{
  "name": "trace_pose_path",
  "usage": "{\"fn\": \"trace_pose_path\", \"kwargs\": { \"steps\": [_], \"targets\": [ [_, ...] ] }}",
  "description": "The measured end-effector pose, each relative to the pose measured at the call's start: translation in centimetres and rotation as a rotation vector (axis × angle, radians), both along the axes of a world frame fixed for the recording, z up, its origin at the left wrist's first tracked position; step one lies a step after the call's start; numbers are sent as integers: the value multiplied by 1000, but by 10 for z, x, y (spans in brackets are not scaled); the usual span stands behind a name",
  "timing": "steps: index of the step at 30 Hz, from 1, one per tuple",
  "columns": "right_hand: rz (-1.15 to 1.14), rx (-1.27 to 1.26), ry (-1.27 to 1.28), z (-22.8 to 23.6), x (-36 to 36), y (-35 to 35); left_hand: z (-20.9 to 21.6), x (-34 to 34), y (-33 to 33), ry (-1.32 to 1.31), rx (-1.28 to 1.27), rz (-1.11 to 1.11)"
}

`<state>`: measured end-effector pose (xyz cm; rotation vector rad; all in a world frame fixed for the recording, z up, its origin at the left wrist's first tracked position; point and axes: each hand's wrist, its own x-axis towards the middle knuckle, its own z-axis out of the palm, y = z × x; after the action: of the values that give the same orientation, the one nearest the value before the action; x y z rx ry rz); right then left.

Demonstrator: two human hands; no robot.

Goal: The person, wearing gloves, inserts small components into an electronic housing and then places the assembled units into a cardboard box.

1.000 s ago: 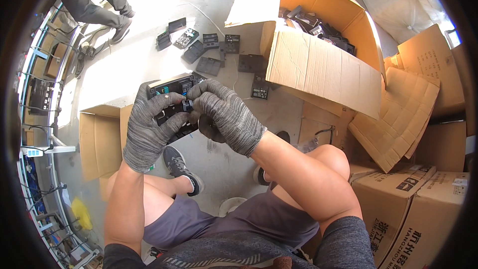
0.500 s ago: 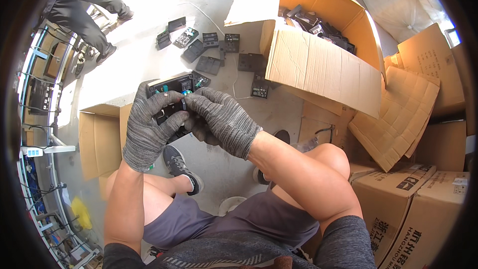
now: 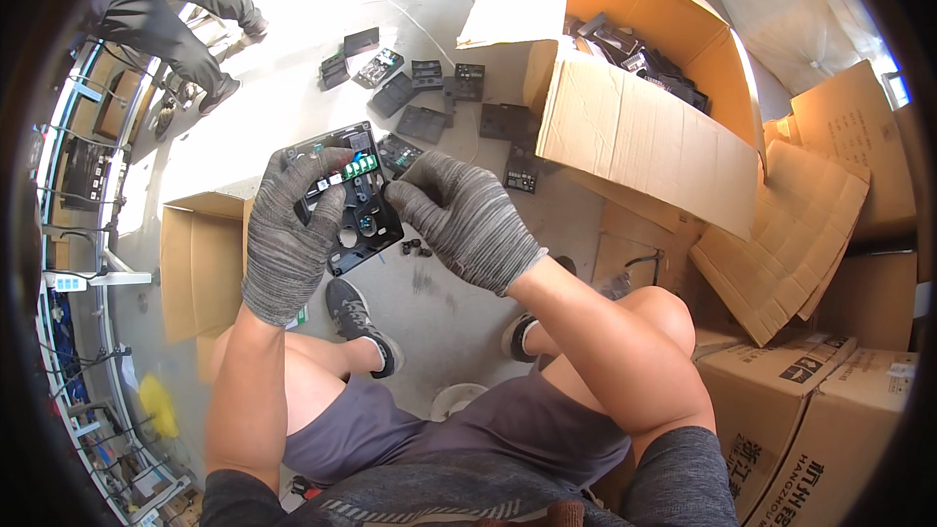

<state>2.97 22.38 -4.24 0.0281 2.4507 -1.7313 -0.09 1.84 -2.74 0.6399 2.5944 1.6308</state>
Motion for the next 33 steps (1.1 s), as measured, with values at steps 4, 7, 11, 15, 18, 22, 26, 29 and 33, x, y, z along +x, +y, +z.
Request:
{"fn": "trace_pose_path", "kwargs": {
  "steps": [4,7,11,15,18,22,26,29,33],
  "targets": [
    [-52,-39,61,-7,1,-9,-6,-2,1,112,1,-36],
    [-54,80,4,-2,-3,-11,-10,-3,0,135,-35,-38],
    [-25,218,-48,-1,-6,-11,-14,-1,-5,120,-68,-62],
    [12,111,-43,-14,-6,-9,-12,3,-1,-76,158,-33],
    [4,-134,-178,-14,-6,-9,-3,5,1,-379,420,34],
    [20,-276,-264,-16,-3,-11,-7,5,-1,-580,576,92],
    [-3,-402,-292,-13,5,-18,-27,10,3,-298,313,112],
    [86,-717,-361,-22,2,-2,-32,6,4,-368,321,126],
    [0,-851,-334,-4,6,0,-30,1,3,-459,378,161]
  ]
}}
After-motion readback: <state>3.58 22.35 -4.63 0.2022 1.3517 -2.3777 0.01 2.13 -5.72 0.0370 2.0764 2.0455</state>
